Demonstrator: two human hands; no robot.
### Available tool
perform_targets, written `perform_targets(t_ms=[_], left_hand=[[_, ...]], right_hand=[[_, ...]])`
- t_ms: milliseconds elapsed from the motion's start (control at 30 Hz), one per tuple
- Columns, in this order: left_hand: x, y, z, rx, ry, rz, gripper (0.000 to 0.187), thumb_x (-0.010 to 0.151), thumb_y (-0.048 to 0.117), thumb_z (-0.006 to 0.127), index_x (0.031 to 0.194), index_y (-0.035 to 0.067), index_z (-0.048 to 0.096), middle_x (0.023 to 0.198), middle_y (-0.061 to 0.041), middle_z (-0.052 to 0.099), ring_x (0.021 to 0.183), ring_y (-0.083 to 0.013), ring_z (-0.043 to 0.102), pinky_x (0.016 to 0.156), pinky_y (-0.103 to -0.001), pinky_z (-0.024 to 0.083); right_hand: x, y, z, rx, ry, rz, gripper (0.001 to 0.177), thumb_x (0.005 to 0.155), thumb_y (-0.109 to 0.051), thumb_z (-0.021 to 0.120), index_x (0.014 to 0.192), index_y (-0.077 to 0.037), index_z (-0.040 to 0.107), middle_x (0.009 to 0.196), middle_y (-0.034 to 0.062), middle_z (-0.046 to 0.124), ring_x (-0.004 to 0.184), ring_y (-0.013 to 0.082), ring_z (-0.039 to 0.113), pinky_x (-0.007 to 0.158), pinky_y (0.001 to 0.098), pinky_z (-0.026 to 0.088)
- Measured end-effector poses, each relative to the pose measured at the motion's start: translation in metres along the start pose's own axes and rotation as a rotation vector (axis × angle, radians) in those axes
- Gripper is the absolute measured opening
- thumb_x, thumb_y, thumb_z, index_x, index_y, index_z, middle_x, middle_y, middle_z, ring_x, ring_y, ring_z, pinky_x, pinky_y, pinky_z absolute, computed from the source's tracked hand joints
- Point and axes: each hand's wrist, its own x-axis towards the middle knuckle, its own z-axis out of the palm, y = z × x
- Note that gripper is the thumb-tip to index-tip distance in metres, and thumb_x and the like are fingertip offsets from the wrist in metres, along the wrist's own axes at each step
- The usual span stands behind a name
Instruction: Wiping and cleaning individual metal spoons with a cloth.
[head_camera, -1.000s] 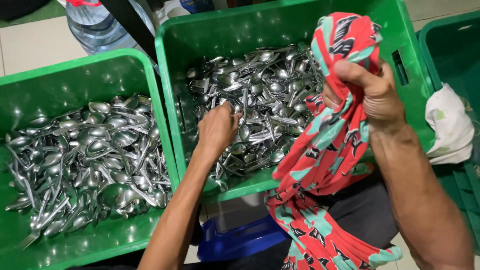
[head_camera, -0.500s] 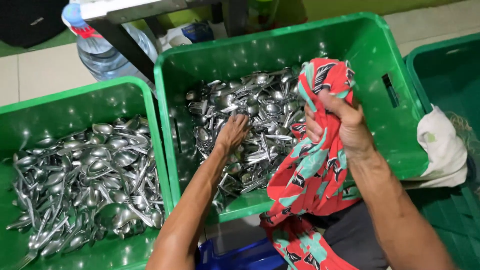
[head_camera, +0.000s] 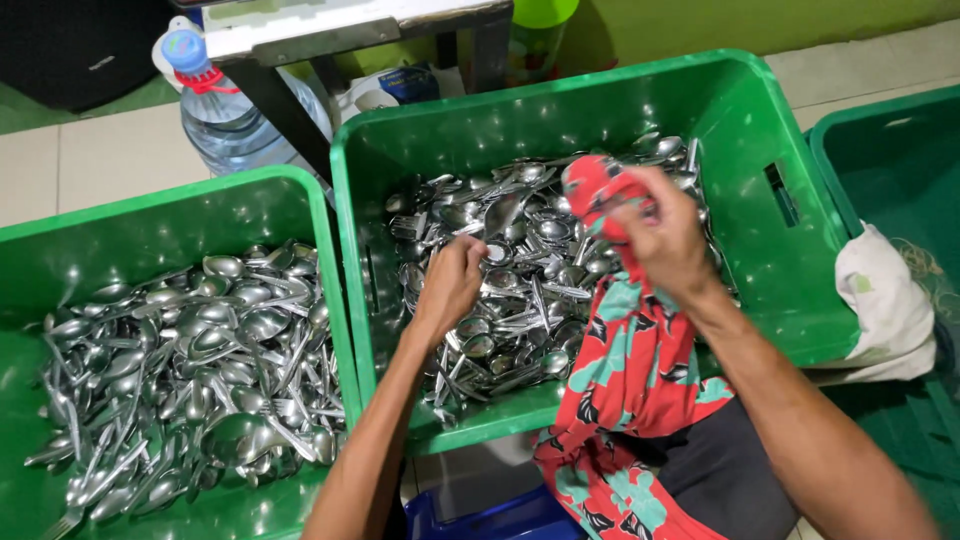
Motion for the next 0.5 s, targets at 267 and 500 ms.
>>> perform_targets(t_ms=[267, 500], left_hand=[[-0.033, 0.023, 0.016, -0.302, 0.067, 0.138, 0.034, 0.109, 0.018, 0.038, 0.096, 0.003, 0.066, 0.065, -0.013, 0.062, 0.064, -0.027, 0.058, 0.066, -0.04, 0.048], [-0.04, 0.029, 0.019, -0.138, 0.092, 0.176, 0.028, 0.107, 0.018, 0.041, 0.095, 0.007, 0.063, 0.059, -0.021, 0.062, 0.057, -0.0402, 0.061, 0.061, -0.046, 0.046]], right_hand=[[-0.019, -0.019, 0.049, -0.359, -0.209, -0.209, 0.041, 0.089, -0.017, 0.066, 0.13, -0.013, 0.067, 0.095, 0.0117, 0.06, 0.078, 0.0328, 0.068, 0.074, 0.0464, 0.059], [-0.024, 0.014, 0.076, -0.937, -0.152, -0.416, 0.025, 0.092, -0.028, 0.066, 0.115, -0.018, 0.059, 0.093, 0.0023, 0.049, 0.051, 0.0157, 0.06, 0.044, 0.0288, 0.053]])
